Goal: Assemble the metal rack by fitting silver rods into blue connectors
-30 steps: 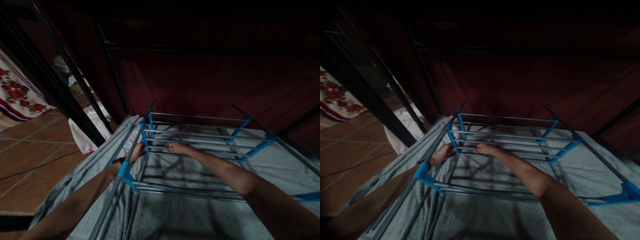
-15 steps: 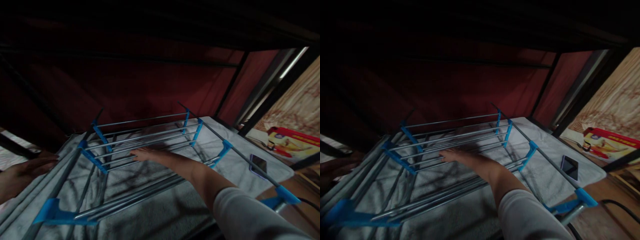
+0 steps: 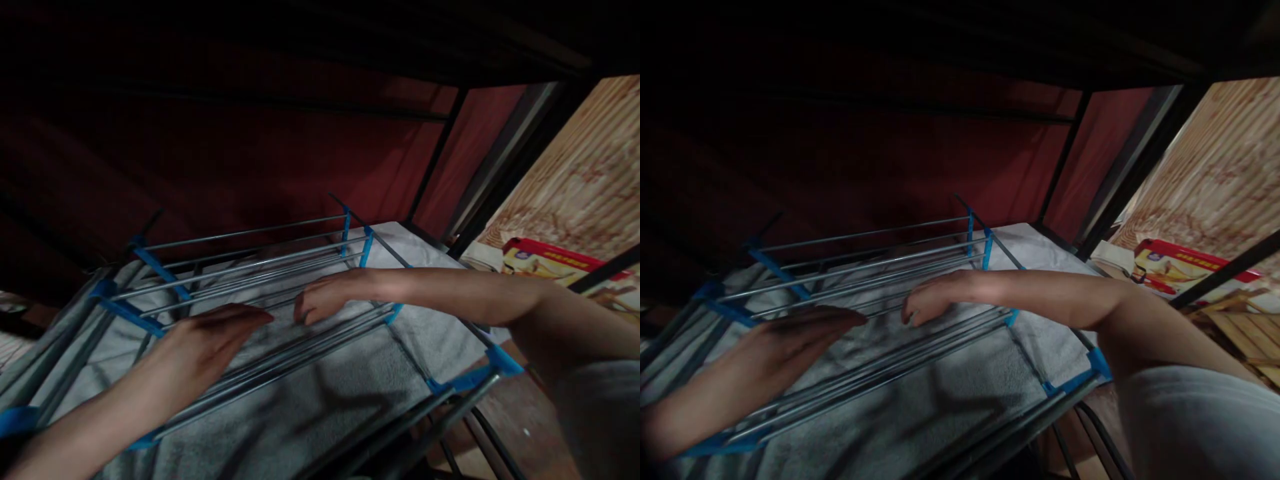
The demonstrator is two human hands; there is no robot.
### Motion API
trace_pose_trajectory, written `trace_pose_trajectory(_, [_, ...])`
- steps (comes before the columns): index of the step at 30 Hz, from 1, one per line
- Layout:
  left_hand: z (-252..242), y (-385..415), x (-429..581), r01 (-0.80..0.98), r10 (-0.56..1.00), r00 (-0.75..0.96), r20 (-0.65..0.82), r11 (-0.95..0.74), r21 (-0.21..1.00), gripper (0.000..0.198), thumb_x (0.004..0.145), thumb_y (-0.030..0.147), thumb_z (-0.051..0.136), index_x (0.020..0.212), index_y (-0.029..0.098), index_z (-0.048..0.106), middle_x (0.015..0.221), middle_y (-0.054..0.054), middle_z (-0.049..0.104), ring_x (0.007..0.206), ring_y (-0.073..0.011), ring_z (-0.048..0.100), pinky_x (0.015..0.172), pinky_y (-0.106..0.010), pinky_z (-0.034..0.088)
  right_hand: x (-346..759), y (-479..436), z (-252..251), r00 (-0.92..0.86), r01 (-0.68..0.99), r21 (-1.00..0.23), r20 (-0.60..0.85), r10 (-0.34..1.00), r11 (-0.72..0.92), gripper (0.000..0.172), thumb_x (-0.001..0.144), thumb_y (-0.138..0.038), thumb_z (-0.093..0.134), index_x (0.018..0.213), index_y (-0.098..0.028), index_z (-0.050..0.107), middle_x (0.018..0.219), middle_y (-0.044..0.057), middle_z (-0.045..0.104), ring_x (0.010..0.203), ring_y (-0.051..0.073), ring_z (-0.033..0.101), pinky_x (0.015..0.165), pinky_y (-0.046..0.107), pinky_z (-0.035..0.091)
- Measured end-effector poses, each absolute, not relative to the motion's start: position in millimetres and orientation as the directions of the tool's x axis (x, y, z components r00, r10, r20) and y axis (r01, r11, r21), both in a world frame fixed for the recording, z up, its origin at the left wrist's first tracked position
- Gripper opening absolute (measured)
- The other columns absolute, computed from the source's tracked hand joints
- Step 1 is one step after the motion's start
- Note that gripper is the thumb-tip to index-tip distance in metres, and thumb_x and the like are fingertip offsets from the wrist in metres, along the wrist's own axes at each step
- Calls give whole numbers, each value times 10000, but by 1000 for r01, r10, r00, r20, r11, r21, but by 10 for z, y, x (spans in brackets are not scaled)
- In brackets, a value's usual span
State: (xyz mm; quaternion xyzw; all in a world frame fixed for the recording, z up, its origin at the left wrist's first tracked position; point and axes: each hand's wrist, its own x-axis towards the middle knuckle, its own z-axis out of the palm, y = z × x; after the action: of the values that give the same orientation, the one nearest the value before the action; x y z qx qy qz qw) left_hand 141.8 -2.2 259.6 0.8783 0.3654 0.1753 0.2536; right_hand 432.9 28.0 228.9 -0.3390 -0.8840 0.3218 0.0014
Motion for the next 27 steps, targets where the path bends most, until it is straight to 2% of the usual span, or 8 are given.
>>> trace_pose_trajectory(2, [2516, -4, 1978, 462, 616, 786, 41, -631, 623, 361, 927, 538, 569, 1114, 390, 840, 1175, 41, 822, 1138, -303, 749, 1072, -417, 585, 4866, 51, 2625, -648, 674, -619, -233, 725, 403, 73, 863, -240, 745, 869, -196, 803, 842, -12, 787, 870, 183, 715, 826, 278, 531])
trace_pose_trajectory(5, [2247, 185, 2756, 395, 548, 835, 56, -667, 632, 352, 997, 329, 511, 1158, 284, 821, 1189, -29, 820, 1103, -272, 753, 1060, -392, 567, 5795, -188, 2836, -312, 679, -731, -203, 928, 69, 233, 899, -391, 727, 863, -172, 796, 838, 17, 779, 860, 172, 724, 815, 292, 552])
trace_pose_trajectory(8, [1846, 446, 3403, 447, 565, 824, 39, -692, 567, 338, 1009, 201, 509, 1203, 205, 785, 1238, -89, 799, 1119, -266, 746, 1057, -386, 561, 6617, -289, 2515, -14, 470, -880, -79, 997, -63, 350, 876, -517, 743, 834, -170, 771, 848, 67, 776, 803, 170, 729, 782, 303, 582])
trace_pose_trajectory(11, [1497, 633, 3932, 561, 595, 803, -34, -735, 381, 379, 994, 145, 554, 1343, 152, 702, 1368, -153, 734, 1245, -297, 701, 1104, -408, 534, 7039, -271, 1831, 229, 384, -919, 0, 973, -91, 354, 799, -535, 805, 796, -190, 724, 805, 67, 757, 713, 166, 689, 706, 306, 595])
trace_pose_trajectory(15, [1249, 737, 4471, 624, 625, 778, -71, -753, 207, 377, 1008, 141, 545, 1371, 90, 634, 1398, -202, 696, 1312, -318, 657, 1148, -429, 493, 7003, -106, 975, 229, 425, -900, 1, 973, -99, 276, 848, -442, 720, 958, -189, 730, 925, 84, 783, 866, 229, 728, 842, 381, 628])
trace_pose_trajectory(20, [1077, 862, 4836, 710, 708, 699, -104, -667, 226, 328, 1062, 205, 493, 1342, 69, 599, 1300, -235, 723, 1230, -317, 707, 1029, -405, 551, 6689, 268, 477, 197, 540, -840, 60, 978, -57, 468, 894, -263, 630, 1353, -180, 663, 1365, 166, 724, 1262, 311, 679, 1075, 475, 574])
trace_pose_trajectory(23, [984, 980, 4885, 718, 714, 690, -122, -651, 247, 298, 1079, 243, 492, 1297, 87, 622, 1278, -218, 739, 1204, -295, 726, 976, -356, 569, 6536, 467, 402, 135, 558, -829, 46, 990, -37, 504, 885, -158, 591, 1388, -156, 635, 1430, 164, 692, 1319, 279, 656, 1121, 405, 549])
trace_pose_trajectory(27, [908, 1072, 4865, 717, 712, 689, -136, -641, 273, 314, 1089, 321, 505, 1288, 125, 649, 1280, -178, 757, 1215, -288, 726, 992, -347, 567, 6436, 606, 377, 34, 510, -860, 46, 998, 22, 427, 886, -126, 568, 1303, -136, 661, 1349, 140, 731, 1282, 239, 670, 1126, 371, 539])
